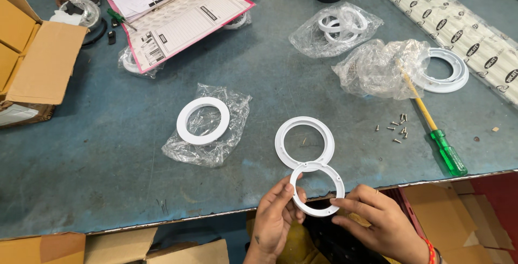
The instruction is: The person assembles white circular light fixture components on a blue workbench. They unwrap plastic-wrapped rings, align them with a base unit, and secure them using small screws and a yellow-handled screwdriver. The process involves repetitive handling of parts and tightening screws to join the components.
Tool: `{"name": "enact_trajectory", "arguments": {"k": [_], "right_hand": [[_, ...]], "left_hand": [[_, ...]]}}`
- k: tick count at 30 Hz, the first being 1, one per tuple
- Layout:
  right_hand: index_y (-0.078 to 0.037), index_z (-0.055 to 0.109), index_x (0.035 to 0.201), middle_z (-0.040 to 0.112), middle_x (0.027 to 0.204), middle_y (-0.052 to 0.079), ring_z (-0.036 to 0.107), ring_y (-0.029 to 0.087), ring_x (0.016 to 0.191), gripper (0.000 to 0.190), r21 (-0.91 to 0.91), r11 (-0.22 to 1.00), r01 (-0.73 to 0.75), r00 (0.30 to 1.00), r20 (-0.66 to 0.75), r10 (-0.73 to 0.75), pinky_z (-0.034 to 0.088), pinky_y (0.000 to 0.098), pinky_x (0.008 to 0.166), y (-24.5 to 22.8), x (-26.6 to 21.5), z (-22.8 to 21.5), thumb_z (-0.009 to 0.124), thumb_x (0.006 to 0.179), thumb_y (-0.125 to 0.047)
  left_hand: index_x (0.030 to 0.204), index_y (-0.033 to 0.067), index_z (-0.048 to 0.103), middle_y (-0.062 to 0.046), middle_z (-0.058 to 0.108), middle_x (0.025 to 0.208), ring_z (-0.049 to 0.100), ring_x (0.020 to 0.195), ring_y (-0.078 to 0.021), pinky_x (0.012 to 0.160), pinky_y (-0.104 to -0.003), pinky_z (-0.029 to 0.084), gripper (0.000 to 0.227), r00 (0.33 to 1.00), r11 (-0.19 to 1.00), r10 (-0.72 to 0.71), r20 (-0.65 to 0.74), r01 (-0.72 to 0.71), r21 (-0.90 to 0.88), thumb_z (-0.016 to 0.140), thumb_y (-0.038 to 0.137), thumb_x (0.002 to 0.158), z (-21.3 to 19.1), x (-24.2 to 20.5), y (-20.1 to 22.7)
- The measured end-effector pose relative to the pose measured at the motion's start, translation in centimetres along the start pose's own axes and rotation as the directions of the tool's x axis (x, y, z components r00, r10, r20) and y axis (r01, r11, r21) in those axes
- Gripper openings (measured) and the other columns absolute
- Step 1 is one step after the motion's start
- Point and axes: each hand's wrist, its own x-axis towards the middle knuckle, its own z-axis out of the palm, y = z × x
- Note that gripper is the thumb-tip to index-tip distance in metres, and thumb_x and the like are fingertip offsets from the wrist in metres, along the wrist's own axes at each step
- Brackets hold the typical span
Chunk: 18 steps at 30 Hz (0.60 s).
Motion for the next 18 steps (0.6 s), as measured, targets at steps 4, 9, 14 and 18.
{"name": "enact_trajectory", "arguments": {"k": [4,9,14,18], "right_hand": [[-0.012,0.077,0.108,0.065,0.092,0.005,0.067,0.017,0.082,0.041,-0.117,0.993,0.035,0.999,-0.016,-0.037,0.055,0.0298,0.069,-0.6,0.4,-0.8,0.087,0.068,-0.012],[-0.017,0.075,0.101,0.065,0.110,0.007,0.063,0.026,0.104,0.034,-0.253,0.941,0.225,0.965,-0.078,-0.252,0.053,0.0351,0.087,-1.3,1.0,-1.3,0.084,0.068,-0.017],[-0.010,0.075,0.093,0.072,0.102,0.000,0.069,0.024,0.100,0.026,-0.238,0.957,0.165,0.975,-0.110,-0.196,0.057,0.0342,0.084,-0.5,0.8,-1.6,0.085,0.069,-0.012],[-0.008,0.073,0.089,0.073,0.095,0.002,0.069,0.023,0.096,0.024,-0.284,0.959,0.005,0.968,-0.239,-0.076,0.056,0.0350,0.083,0.4,0.1,-1.8,0.084,0.068,-0.010]], "left_hand": [[0.138,-0.0020,0.062,-0.002,0.065,0.082,0.054,0.064,-0.0074,0.057,-0.024,0.045,0.044,0.995,1.000,-0.010,0.104,0.009,0.015,0.052,0.027,0.106,-0.5,0.0,0.3],[0.137,0.0009,0.064,-0.003,0.068,0.084,0.059,0.066,-0.0098,0.060,-0.024,0.048,0.044,0.992,0.936,0.013,0.127,-0.057,0.347,0.053,0.029,0.105,-0.5,1.3,1.7],[0.137,0.0067,0.067,-0.016,0.061,0.127,0.058,0.107,-0.0285,0.083,-0.039,0.053,0.056,0.781,0.112,0.565,0.267,-0.393,0.913,0.069,0.039,0.091,-1.6,6.3,5.3],[0.133,0.0086,0.067,-0.021,0.047,0.147,0.039,0.138,-0.0422,0.106,-0.055,0.041,0.081,0.782,-0.233,0.440,0.441,-0.375,0.897,0.088,0.052,0.068,-1.3,8.8,4.3]]}}
